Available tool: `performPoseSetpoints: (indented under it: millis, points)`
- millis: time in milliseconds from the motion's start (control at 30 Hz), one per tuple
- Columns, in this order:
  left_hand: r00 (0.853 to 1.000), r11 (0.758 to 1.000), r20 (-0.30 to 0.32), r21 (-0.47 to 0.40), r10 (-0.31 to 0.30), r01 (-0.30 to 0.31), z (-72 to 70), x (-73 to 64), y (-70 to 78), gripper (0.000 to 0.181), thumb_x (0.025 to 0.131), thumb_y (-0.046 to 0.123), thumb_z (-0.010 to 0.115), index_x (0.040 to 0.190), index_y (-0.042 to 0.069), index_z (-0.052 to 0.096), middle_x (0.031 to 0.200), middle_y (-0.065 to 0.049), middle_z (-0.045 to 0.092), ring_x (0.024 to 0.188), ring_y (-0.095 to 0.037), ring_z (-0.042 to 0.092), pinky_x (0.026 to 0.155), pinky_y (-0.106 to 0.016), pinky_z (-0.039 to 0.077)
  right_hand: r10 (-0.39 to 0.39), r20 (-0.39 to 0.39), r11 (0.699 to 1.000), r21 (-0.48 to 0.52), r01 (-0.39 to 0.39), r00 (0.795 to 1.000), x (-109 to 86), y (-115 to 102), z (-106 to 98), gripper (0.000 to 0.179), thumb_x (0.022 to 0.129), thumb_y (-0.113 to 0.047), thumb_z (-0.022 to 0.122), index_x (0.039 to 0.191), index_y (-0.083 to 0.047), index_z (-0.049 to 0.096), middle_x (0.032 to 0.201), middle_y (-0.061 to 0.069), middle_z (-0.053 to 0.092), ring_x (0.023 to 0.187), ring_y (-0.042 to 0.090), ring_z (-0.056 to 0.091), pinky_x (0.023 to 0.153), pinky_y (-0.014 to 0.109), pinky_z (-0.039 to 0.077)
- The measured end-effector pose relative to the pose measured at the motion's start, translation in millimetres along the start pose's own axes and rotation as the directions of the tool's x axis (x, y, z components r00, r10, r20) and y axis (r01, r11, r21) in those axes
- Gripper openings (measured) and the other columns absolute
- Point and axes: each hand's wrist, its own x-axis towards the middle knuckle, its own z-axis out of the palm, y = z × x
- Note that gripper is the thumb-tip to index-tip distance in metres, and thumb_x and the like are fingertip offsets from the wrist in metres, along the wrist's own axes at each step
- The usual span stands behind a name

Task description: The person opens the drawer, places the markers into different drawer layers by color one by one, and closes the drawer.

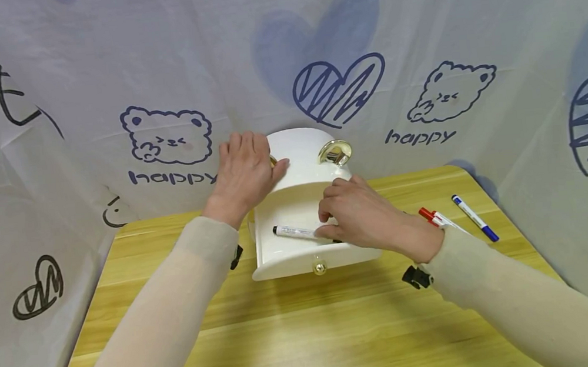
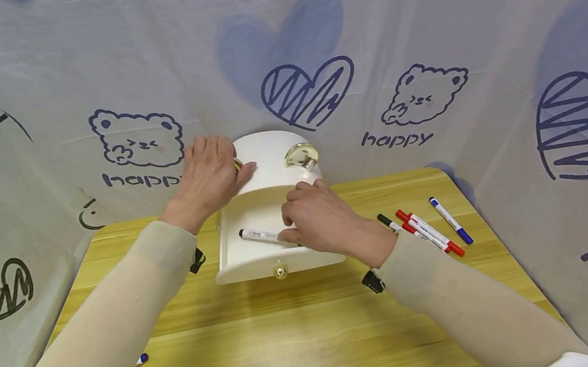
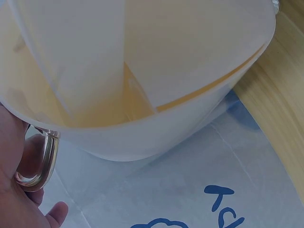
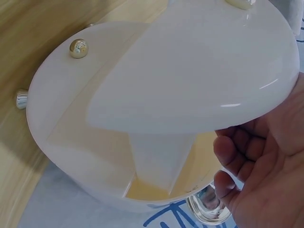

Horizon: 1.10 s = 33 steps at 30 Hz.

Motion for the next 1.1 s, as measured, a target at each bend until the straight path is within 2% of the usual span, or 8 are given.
performPoseSetpoints:
  millis: [167,267,367,533,700,933,1000,1100]
  points:
    - [1.0,1.0,0.001,0.001,-0.001,0.001,0.4,0.1,-0.1,0.049,0.106,0.053,0.055,0.097,0.008,0.038,0.093,-0.01,0.039,0.09,-0.032,0.035,0.084,-0.045,0.03,0.018,-0.043,0.999,0.032,-0.017,0.999,-0.6,0,2,0.022,0.092,-0.035,0.083,0.096,-0.014,0.078,0.098,-0.001,0.071,0.095,0.022,0.058,0.081,0.038,0.035]
    - [1.0,1.0,-0.004,0.0,0.0,0.0,0.6,0.0,-0.1,0.049,0.105,0.053,0.056,0.096,0.008,0.038,0.092,-0.01,0.038,0.09,-0.032,0.034,0.084,-0.045,0.029,0.004,-0.116,1.0,0.026,-0.001,0.993,-1.8,1,4,0.025,0.092,-0.034,0.083,0.097,-0.012,0.075,0.098,0.001,0.07,0.096,0.024,0.057,0.081,0.039,0.036]
    - [1.0,1.0,-0.011,0.006,0.001,-0.001,1.0,-0.2,-0.3,0.049,0.105,0.053,0.056,0.096,0.008,0.039,0.092,-0.01,0.038,0.09,-0.032,0.034,0.083,-0.045,0.029,-0.026,-0.2,1.0,-0.003,0.026,0.979,-3.4,3,6,0.031,0.091,-0.036,0.084,0.1,-0.01,0.071,0.098,0.003,0.067,0.095,0.026,0.055,0.081,0.04,0.037]
    - [1.0,1.0,-0.016,0.015,0.005,-0.004,1.3,-0.4,-0.5,0.049,0.105,0.052,0.057,0.097,0.007,0.04,0.092,-0.011,0.038,0.09,-0.032,0.034,0.083,-0.045,0.03,-0.085,-0.325,0.995,-0.079,0.063,0.942,-5.4,6,11,0.04,0.092,-0.041,0.081,0.105,-0.006,0.066,0.096,0.006,0.062,0.091,0.029,0.051,0.078,0.04,0.037]
    - [1.0,1.0,-0.02,0.015,0.004,-0.003,0.8,-0.8,-0.6,0.049,0.105,0.052,0.057,0.098,0.006,0.04,0.093,-0.011,0.038,0.09,-0.032,0.034,0.083,-0.045,0.03,-0.137,-0.408,0.985,-0.152,0.081,0.902,-6.3,8,13,0.05,0.092,-0.047,0.079,0.11,-0.003,0.064,0.098,0.011,0.061,0.092,0.032,0.053,0.078,0.042,0.039]
    - [1.0,1.0,-0.014,0.008,0.005,-0.005,1.0,-1.2,-0.6,0.048,0.106,0.051,0.056,0.098,0.007,0.039,0.092,-0.01,0.037,0.089,-0.032,0.033,0.083,-0.044,0.028,-0.14,-0.494,0.981,-0.19,0.051,0.858,-12.6,12,13,0.056,0.092,-0.049,0.075,0.117,0.0,0.061,0.106,0.015,0.061,0.097,0.036,0.053,0.078,0.044,0.039]
    - [1.0,1.0,-0.013,0.009,0.004,-0.004,1.1,-1.2,-0.5,0.049,0.106,0.052,0.056,0.098,0.007,0.039,0.091,-0.01,0.037,0.089,-0.032,0.033,0.083,-0.044,0.028,-0.133,-0.525,0.983,-0.179,0.044,0.841,-15.8,14,13,0.055,0.094,-0.048,0.072,0.118,0.0,0.06,0.108,0.016,0.061,0.097,0.037,0.053,0.077,0.045,0.038]
    - [1.0,1.0,-0.016,0.006,0.004,-0.004,1.1,-0.8,-0.4,0.049,0.106,0.052,0.056,0.097,0.008,0.037,0.091,-0.01,0.036,0.089,-0.031,0.032,0.083,-0.044,0.027,-0.122,-0.582,0.987,-0.156,0.037,0.804,-22.1,19,13,0.053,0.099,-0.048,0.066,0.117,0.002,0.059,0.109,0.018,0.061,0.097,0.038,0.053,0.076,0.047,0.037]
